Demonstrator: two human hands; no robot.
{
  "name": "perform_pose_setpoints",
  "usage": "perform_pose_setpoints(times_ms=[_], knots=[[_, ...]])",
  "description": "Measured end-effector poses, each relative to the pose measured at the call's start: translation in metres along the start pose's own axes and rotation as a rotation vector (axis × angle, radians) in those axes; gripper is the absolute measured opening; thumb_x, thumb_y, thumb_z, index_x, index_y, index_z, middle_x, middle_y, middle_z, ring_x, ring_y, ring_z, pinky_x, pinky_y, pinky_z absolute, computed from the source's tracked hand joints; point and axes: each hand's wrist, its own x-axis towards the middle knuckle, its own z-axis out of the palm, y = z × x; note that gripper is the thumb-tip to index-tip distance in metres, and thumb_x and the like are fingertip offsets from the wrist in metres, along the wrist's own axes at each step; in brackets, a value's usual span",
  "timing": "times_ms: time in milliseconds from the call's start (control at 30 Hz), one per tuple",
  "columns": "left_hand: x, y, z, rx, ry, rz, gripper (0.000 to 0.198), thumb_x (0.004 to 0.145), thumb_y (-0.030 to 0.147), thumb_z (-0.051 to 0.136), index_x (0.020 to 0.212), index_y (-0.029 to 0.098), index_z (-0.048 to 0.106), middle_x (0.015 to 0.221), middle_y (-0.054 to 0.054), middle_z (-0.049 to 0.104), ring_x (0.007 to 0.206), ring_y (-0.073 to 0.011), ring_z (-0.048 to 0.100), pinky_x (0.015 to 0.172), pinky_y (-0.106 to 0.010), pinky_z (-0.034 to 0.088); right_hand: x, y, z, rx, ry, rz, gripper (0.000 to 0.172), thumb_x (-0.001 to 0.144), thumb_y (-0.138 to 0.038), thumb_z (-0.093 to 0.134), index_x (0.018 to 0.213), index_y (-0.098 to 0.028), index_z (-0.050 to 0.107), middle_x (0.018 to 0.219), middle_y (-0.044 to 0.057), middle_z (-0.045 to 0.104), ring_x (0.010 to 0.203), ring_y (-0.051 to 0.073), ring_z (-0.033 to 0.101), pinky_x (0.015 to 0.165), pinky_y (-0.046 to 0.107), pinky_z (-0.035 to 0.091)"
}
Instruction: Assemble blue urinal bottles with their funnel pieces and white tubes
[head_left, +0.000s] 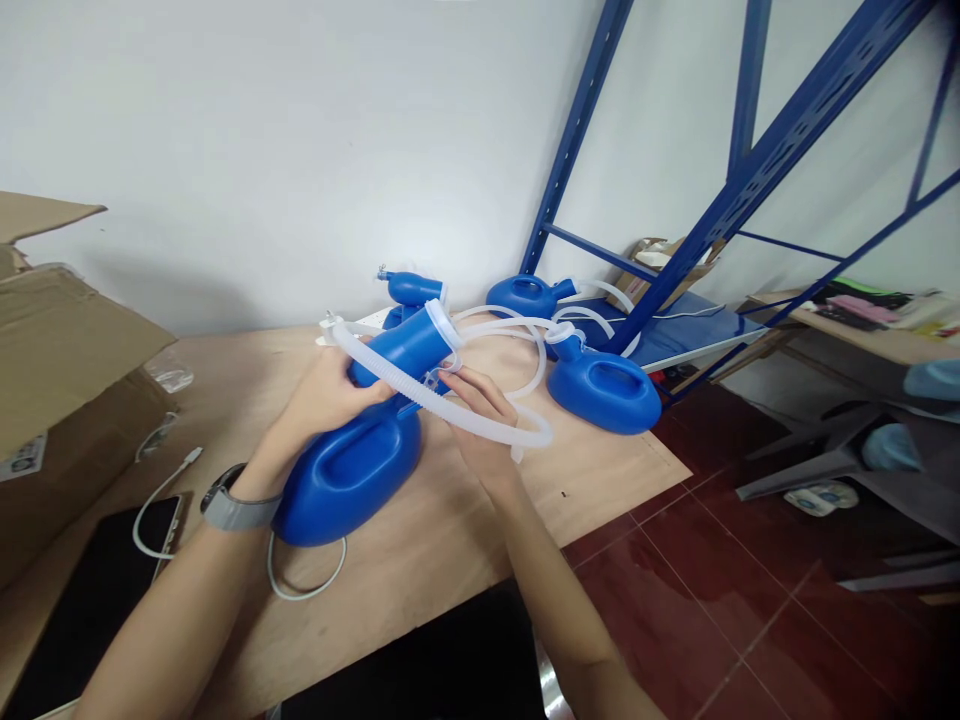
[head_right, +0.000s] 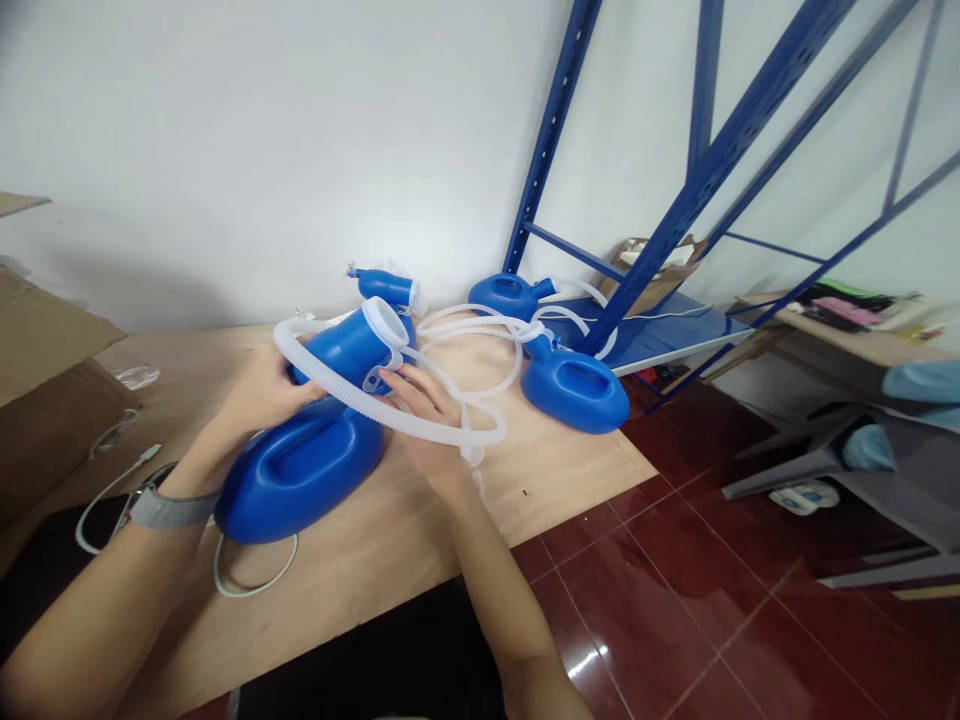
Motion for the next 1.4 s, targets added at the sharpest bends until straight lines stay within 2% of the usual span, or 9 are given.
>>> perform_pose_setpoints(times_ms=[133, 267, 500, 667, 867, 1067, 1267, 1400], knots=[[0.000, 0.000, 0.002, -0.011, -0.008, -0.015, 0.058, 0.075, 0.061, 0.068, 0.111, 0.016, 0.073, 0.110, -0.011, 0.078, 0.102, -0.0328, 0.071, 0.094, -0.044, 0.058, -0.001, 0.003, 0.008, -0.018, 0.160, 0.030, 0.015, 0.091, -0.031, 0.081, 0.105, -0.035, 0.085, 0.106, 0.001, 0.083, 0.100, 0.026, 0.079, 0.100, 0.046, 0.066], [0.000, -0.003, 0.002, -0.010, -0.006, -0.010, 0.059, 0.076, 0.065, 0.067, 0.109, 0.016, 0.072, 0.108, -0.010, 0.077, 0.102, -0.0334, 0.070, 0.094, -0.046, 0.058, -0.003, 0.008, 0.009, 0.009, 0.231, 0.050, 0.017, 0.090, -0.030, 0.081, 0.105, -0.037, 0.085, 0.107, 0.000, 0.083, 0.100, 0.026, 0.080, 0.101, 0.047, 0.066], [-0.002, -0.006, 0.000, -0.008, -0.046, 0.016, 0.065, 0.074, 0.067, 0.072, 0.115, 0.018, 0.072, 0.107, -0.009, 0.077, 0.097, -0.0301, 0.070, 0.094, -0.043, 0.057, 0.002, 0.005, 0.009, 0.203, 0.178, 0.148, 0.013, 0.091, -0.034, 0.080, 0.102, -0.034, 0.086, 0.110, 0.002, 0.083, 0.100, 0.025, 0.080, 0.097, 0.045, 0.067], [-0.002, -0.013, 0.000, -0.024, -0.020, 0.026, 0.061, 0.071, 0.067, 0.073, 0.107, 0.017, 0.073, 0.101, -0.009, 0.077, 0.094, -0.0294, 0.070, 0.093, -0.042, 0.057, 0.005, 0.007, 0.009, 0.282, 0.161, 0.179, 0.009, 0.088, -0.035, 0.082, 0.097, -0.035, 0.087, 0.107, 0.001, 0.084, 0.099, 0.024, 0.080, 0.095, 0.044, 0.067], [0.000, -0.020, 0.002, -0.054, -0.028, 0.051, 0.057, 0.071, 0.068, 0.069, 0.098, 0.018, 0.073, 0.091, -0.008, 0.077, 0.093, -0.0313, 0.070, 0.087, -0.043, 0.058, 0.004, 0.009, 0.010, 0.373, 0.106, 0.193, 0.012, 0.091, -0.041, 0.080, 0.099, -0.035, 0.086, 0.112, 0.003, 0.083, 0.103, 0.024, 0.079, 0.093, 0.044, 0.067], [-0.004, -0.017, 0.000, -0.139, -0.049, 0.047, 0.055, 0.075, 0.066, 0.074, 0.100, 0.018, 0.072, 0.092, -0.003, 0.076, 0.089, -0.0285, 0.068, 0.085, -0.041, 0.058, -0.002, 0.010, 0.018, 0.457, 0.094, 0.336, 0.024, 0.089, -0.052, 0.079, 0.096, -0.030, 0.086, 0.113, 0.005, 0.082, 0.107, 0.025, 0.078, 0.098, 0.044, 0.066], [-0.003, -0.018, 0.000, -0.176, -0.059, 0.064, 0.055, 0.078, 0.069, 0.071, 0.096, 0.018, 0.069, 0.086, -0.001, 0.074, 0.084, -0.0254, 0.066, 0.079, -0.039, 0.058, -0.006, 0.015, 0.031, 0.591, 0.088, 0.411, 0.038, 0.084, -0.063, 0.081, 0.097, -0.027, 0.084, 0.118, 0.007, 0.079, 0.096, 0.024, 0.078, 0.076, 0.040, 0.070], [0.000, -0.018, 0.001, -0.162, -0.024, 0.100, 0.068, 0.074, 0.086, 0.062, 0.081, 0.019, 0.063, 0.073, -0.001, 0.067, 0.073, -0.0207, 0.060, 0.069, -0.035, 0.055, -0.004, 0.007, 0.033, 0.660, 0.084, 0.448, 0.040, 0.080, -0.064, 0.084, 0.094, -0.026, 0.085, 0.112, 0.006, 0.079, 0.089, 0.021, 0.076, 0.070, 0.034, 0.068]])
